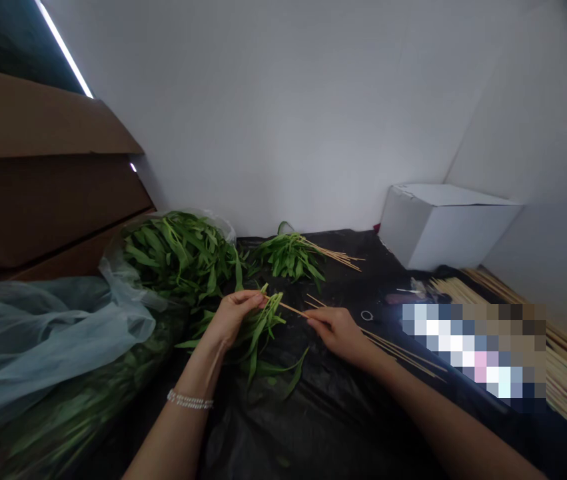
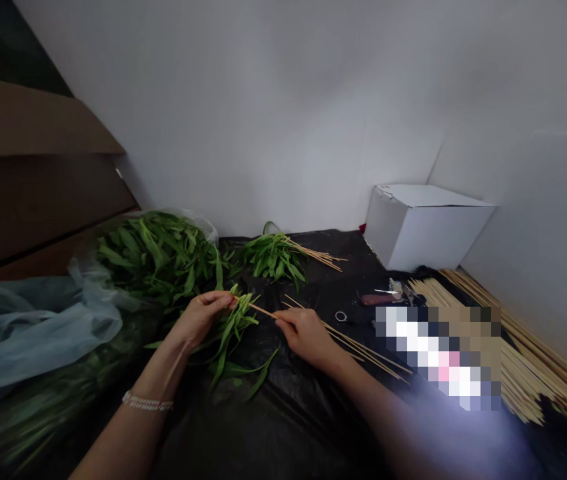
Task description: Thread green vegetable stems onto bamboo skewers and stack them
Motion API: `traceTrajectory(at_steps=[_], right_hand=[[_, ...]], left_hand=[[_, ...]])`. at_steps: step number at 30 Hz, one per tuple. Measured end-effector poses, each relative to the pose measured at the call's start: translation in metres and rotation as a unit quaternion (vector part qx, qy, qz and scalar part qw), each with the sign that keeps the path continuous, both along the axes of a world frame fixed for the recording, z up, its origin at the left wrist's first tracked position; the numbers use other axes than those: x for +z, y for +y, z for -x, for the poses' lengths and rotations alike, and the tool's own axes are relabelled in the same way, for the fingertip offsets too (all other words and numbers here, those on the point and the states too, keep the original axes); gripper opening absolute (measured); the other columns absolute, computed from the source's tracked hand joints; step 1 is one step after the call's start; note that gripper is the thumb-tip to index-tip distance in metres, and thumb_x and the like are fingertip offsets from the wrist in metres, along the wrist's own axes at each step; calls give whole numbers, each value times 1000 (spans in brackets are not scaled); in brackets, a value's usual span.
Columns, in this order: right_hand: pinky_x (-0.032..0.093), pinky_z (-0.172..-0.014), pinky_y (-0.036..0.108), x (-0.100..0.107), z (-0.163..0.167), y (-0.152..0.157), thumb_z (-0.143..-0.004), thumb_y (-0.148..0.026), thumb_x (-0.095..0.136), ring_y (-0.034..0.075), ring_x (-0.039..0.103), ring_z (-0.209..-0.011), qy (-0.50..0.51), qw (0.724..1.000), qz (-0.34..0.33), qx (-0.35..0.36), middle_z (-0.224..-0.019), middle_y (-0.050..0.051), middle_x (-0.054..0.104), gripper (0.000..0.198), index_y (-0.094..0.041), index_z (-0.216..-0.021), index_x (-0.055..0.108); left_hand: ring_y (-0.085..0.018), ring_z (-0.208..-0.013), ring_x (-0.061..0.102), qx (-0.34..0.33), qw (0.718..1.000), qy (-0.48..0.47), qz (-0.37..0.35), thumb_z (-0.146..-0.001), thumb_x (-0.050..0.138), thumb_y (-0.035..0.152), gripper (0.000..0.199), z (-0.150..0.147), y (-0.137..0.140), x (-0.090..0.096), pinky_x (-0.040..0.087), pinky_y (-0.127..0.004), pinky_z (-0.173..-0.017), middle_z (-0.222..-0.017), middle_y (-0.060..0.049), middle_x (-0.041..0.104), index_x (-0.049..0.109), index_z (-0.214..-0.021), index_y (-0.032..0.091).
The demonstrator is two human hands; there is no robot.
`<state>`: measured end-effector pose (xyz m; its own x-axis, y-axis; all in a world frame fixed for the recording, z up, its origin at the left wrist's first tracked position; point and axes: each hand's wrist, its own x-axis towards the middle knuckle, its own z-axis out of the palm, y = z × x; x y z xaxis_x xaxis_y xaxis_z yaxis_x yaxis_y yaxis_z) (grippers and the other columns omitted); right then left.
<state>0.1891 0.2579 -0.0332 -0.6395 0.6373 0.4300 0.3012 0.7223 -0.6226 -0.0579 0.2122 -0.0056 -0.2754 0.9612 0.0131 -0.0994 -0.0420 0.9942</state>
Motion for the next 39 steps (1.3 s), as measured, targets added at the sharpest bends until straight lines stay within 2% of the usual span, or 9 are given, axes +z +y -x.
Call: traceTrajectory(at_steps=[12,18,21,24,26,28,32,35,39], right_hand=[[49,-82,29,-4,0,-1,-93,-26,48,19,68,-89,-21,1000,-19,-12,-99,6,74,28,-22,-110,70],[50,-78,28,-1,2,-1,-93,-26,47,19,68,-85,19,1000,-6,-18,-96,6,74,27,-21,-106,70],[50,-72,28,4,-1,2,-92,-26,46,19,67,-75,48,996,4,-78,-87,6,73,27,-19,-102,70],[49,-70,28,9,-5,6,-92,-28,46,18,66,-70,64,991,9,-121,-80,6,72,28,-17,-101,70],[48,-68,27,10,-6,7,-93,-29,46,18,65,-68,66,989,10,-134,-77,6,71,28,-17,-100,70],[48,-68,27,10,-6,7,-93,-28,46,18,65,-66,62,988,6,-139,-75,5,71,28,-17,-100,70],[48,-67,27,7,-4,7,-92,-27,47,17,64,-65,64,988,-6,-142,-74,5,70,26,-17,-99,70],[48,-67,26,5,-4,8,-92,-26,47,17,65,-65,74,988,-7,-136,-75,5,70,25,-17,-99,70],[48,-66,26,4,-4,8,-92,-25,48,17,65,-66,74,989,-11,-130,-77,4,71,24,-18,-99,70]], left_hand=[[-19,-59,66,-5,999,20,27,-57,85,35,25,-5,-1,-4,53,-29,-60,-68,-7,73,76,-71,16],[-22,-77,68,41,995,89,-28,-64,80,41,36,-11,0,0,51,-33,-76,-86,-9,75,75,-90,16],[-23,-98,63,174,947,234,-137,-74,71,42,37,-15,-4,8,46,-32,-87,-109,-9,70,71,-104,20],[-20,-88,61,257,881,350,-187,-83,62,39,23,-18,-12,15,46,-27,-79,-95,-5,67,69,-95,21],[-17,-69,59,227,874,385,-190,-86,57,38,21,-20,-16,15,44,-25,-66,-75,-2,64,67,-82,20],[-16,-59,56,133,872,433,-185,-87,56,36,23,-23,-16,12,42,-25,-58,-64,0,62,67,-74,20],[-20,-82,66,-49,806,560,-186,-88,56,23,18,-27,-7,-6,49,-30,-75,-93,-5,74,72,-94,22],[-23,-100,64,-62,748,636,-180,-89,50,11,29,-24,1,-21,48,-35,-87,-113,-8,71,69,-109,20],[-23,-93,63,-44,703,697,-135,-84,55,5,32,-17,5,-29,49,-34,-82,-101,-8,74,70,-108,19]])
